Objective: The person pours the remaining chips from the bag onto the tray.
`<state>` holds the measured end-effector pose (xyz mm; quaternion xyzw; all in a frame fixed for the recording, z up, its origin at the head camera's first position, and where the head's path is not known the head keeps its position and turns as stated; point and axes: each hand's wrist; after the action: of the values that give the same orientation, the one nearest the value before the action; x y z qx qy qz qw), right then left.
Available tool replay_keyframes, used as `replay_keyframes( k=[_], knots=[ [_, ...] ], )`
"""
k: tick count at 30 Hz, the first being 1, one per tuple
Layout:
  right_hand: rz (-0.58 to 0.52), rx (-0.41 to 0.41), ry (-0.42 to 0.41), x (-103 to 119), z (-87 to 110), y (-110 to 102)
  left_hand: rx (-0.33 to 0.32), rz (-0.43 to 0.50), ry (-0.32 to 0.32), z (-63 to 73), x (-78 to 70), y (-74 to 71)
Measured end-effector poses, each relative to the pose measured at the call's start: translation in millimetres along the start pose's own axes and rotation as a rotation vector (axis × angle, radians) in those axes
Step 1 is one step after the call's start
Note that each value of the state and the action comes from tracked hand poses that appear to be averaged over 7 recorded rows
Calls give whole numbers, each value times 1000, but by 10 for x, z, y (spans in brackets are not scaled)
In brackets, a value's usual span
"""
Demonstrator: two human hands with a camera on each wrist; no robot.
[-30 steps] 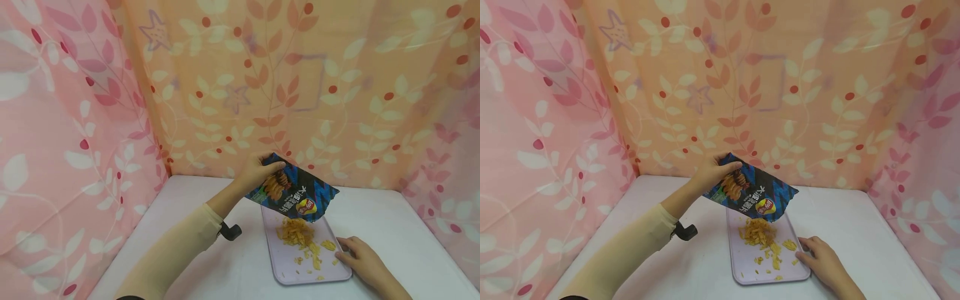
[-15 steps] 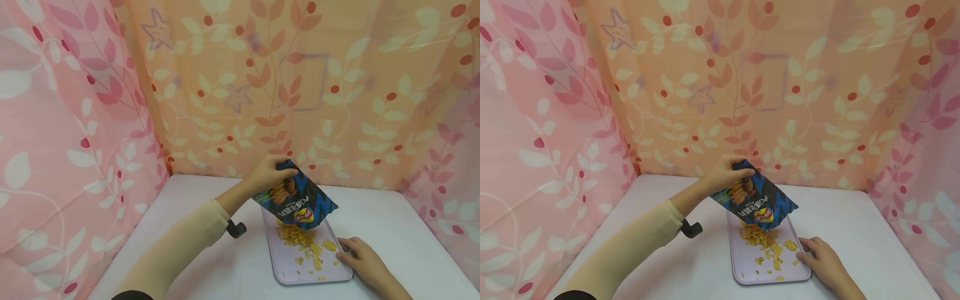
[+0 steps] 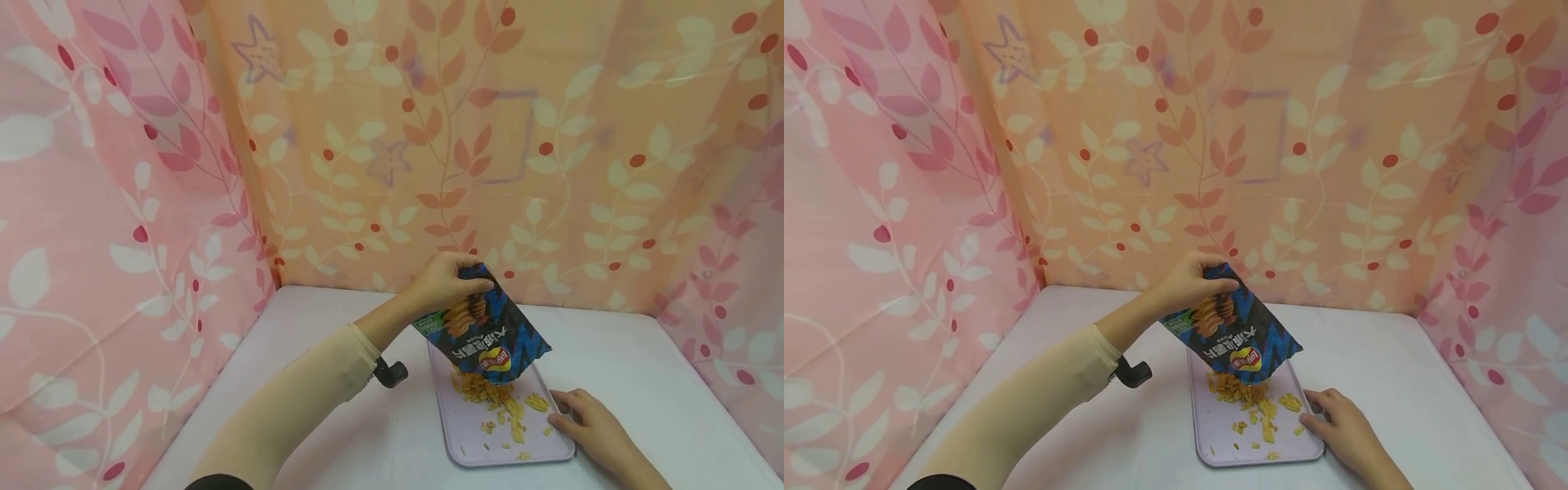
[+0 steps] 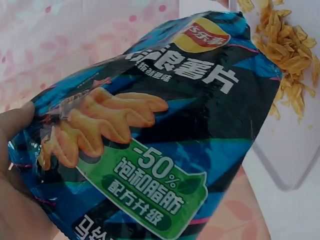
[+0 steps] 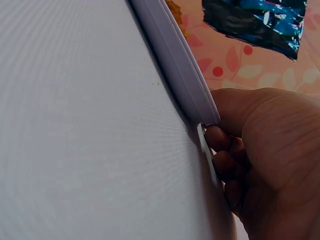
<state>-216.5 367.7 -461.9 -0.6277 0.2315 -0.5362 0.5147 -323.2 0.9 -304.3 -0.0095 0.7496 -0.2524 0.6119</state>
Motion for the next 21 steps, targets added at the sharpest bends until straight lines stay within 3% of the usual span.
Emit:
replay_keyframes(
  k=[7, 12, 21],
  knots=[
    [1, 24, 17, 13, -14, -25, 28, 161, -25, -18, 16, -111],
    [-1, 21, 21, 6, -16, -25, 11, 167, -14, -1, 27, -210],
    [-7, -16, -23, 15, 29, -20, -20, 213, -60, 70, 124, -344]
  ],
)
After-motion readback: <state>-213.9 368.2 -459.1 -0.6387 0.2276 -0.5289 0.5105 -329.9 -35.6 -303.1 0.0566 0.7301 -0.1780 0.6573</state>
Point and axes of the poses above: each hand's wrist, its own z-axis away from the middle knuckle, its own y-axis out of the palm, x = y × z, and after that the axes turned 12 degrees about -y, right-handed
